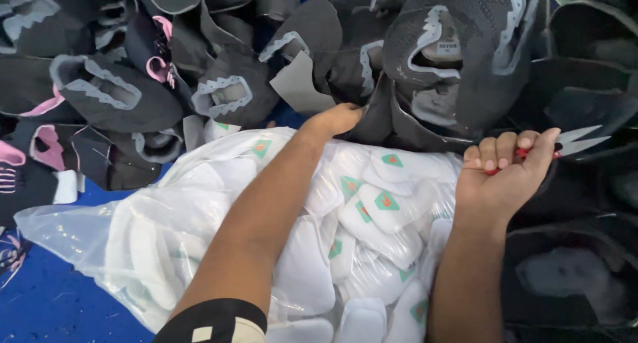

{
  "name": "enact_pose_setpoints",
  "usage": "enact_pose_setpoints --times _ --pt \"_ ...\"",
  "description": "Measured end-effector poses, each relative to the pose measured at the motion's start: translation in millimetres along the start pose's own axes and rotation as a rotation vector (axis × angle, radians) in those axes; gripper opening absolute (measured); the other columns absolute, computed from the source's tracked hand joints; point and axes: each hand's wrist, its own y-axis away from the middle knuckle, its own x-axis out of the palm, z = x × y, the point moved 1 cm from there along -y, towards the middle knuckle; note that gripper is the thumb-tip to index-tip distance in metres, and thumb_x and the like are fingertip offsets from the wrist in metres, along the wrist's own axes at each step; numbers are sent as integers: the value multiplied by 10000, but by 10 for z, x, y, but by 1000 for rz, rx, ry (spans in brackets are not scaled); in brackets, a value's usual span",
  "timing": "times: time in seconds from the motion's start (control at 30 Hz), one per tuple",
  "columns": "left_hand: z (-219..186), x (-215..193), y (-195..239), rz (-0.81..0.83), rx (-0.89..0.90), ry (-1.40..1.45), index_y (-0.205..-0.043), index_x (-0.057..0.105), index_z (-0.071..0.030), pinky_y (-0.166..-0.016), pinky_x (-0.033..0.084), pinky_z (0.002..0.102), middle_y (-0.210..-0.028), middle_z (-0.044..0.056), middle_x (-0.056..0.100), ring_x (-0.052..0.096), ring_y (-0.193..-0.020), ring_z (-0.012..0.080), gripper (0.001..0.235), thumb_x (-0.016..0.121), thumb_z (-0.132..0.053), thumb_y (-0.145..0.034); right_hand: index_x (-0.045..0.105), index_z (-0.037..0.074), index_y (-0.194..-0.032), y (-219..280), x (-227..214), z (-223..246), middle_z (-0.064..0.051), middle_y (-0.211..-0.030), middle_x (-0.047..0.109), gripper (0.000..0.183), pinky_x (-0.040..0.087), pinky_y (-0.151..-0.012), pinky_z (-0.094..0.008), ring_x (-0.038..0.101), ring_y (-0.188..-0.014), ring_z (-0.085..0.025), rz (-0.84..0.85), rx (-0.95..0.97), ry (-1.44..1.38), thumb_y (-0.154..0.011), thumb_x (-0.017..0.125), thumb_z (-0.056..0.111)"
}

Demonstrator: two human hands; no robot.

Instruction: The person trims excess threads and fabric from shoe uppers using snips.

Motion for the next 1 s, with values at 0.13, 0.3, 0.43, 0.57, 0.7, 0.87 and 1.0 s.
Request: enact_pose_setpoints --times 0.13,0.3,0.43,0.57,0.7,0.87,1.0 --pt "-112 32 75 80 14 85 -1260 674 -17 -944 506 366 -1203 114 743 684 -1095 240 631 497 -529 -935 527 161 -838 -8 -80 12 38 -600 398 484 300 -511 -239 346 -494 -84 19 13 -6 -1201 510 480" --pt "-404 -29 285 -251 -51 179 -946 719 116 -747 519 433 -851 187 689 656 -730 289 768 559 -628 -1049 514 164 -816 -67 -294 27 33 -599 407 500 323 -509 -233 363 -498 -86 110 64 -21 -1193 458 487" --pt "-417 -444 257 -956 268 392 -1089 709 -9 -859 546 343 -994 145 765 718 -929 225 478 680 -442 -888 520 164 -826 -81 -413 -10 24 -618 403 505 315 -562 -257 357 -546 -107 128 26 55 -1213 477 484" --pt "-402 -811 232 -1336 94 849 -1339 551 22 -985 486 358 -1308 205 643 632 -1180 284 626 718 -272 -811 515 165 -823 -126 -487 -40 28 -622 401 502 314 -574 -261 363 -508 -93 81 42 24 -1223 479 465" --pt "-982 -1269 694 -1286 -124 1011 -1449 486 18 -1031 485 397 -1390 233 573 607 -1242 358 846 740 -334 -722 503 179 -790 -54 -285 -17 42 -597 392 440 300 -522 -230 348 -495 -84 -13 36 109 -1189 482 364" --pt "-1079 -2055 1564 -1491 -508 975 -1381 517 78 -1041 487 466 -1409 269 566 592 -1237 402 884 825 -385 -694 508 173 -800 -63 -354 -33 41 -614 407 463 299 -572 -245 352 -526 -91 7 9 55 -1208 475 391" --pt "1191 -2433 699 -1406 -275 1354 -1101 732 91 -826 657 465 -1132 183 766 776 -969 323 656 837 -314 -595 508 177 -800 -51 -298 -10 52 -604 399 502 296 -532 -201 343 -492 -68 20 57 5 -1217 466 453"
